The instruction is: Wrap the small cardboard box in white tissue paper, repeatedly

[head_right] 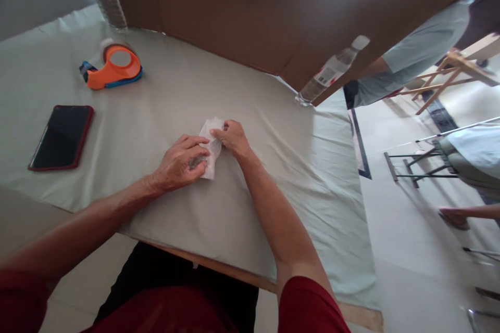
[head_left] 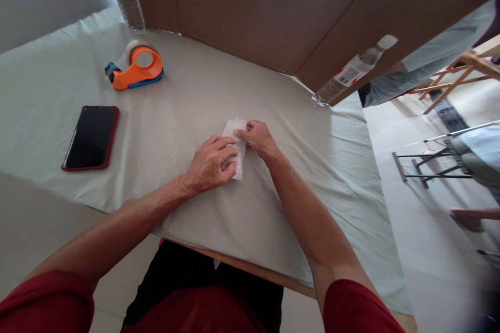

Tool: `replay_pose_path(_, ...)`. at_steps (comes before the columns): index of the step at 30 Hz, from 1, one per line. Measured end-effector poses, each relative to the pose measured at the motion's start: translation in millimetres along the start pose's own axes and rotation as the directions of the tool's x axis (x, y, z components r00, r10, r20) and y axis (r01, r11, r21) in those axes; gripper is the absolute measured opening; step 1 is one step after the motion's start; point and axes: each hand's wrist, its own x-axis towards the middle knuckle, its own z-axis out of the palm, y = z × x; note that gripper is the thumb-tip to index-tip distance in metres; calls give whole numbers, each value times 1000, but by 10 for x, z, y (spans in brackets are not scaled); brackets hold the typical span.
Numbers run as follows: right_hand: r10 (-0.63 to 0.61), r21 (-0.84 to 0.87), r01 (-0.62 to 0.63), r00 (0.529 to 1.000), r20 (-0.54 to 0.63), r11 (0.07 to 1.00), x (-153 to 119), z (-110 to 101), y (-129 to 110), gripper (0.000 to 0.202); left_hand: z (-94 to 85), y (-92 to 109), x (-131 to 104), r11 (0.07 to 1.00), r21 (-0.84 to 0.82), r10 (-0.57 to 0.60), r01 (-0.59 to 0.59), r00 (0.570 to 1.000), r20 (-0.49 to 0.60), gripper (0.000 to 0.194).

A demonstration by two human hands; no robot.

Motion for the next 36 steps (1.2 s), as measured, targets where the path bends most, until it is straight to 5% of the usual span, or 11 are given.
replay_pose_path(6,62,136,-68,997,50,988,-33,-15,-112,29,-20,3,9,998,-8,-56,57,994,92,18)
replay_pose_path(11,-86,336,60,994,63,940,-126,2,-179,27,-11,-9,8,993,9,-121,121,988,96,22)
replay_pose_path(15,-195,337,172,980,35,926,-292,-20,-239,27,-11,-2,11,992,1,-126,127,986,110,17)
replay_pose_path(19,-280,305,247,958,66,919,-516,-61,-329,31,5,7,-12,980,15,-200,201,980,-20,24)
replay_pose_path(23,-331,229,304,939,92,925,-697,-75,-382,27,37,-32,-43,948,-57,-319,314,941,-114,60)
replay_pose_path(25,-361,183,339,927,105,923,-762,-72,-382,24,38,-60,-41,937,-127,-335,324,939,-74,70)
replay_pose_path(28,-410,134,395,905,114,909,-857,-51,-352,16,9,-76,-15,904,-235,-356,356,933,48,56)
replay_pose_path(36,-575,41,574,818,22,818,-1145,74,-103,7,-61,-12,27,733,-376,-486,567,823,294,39)
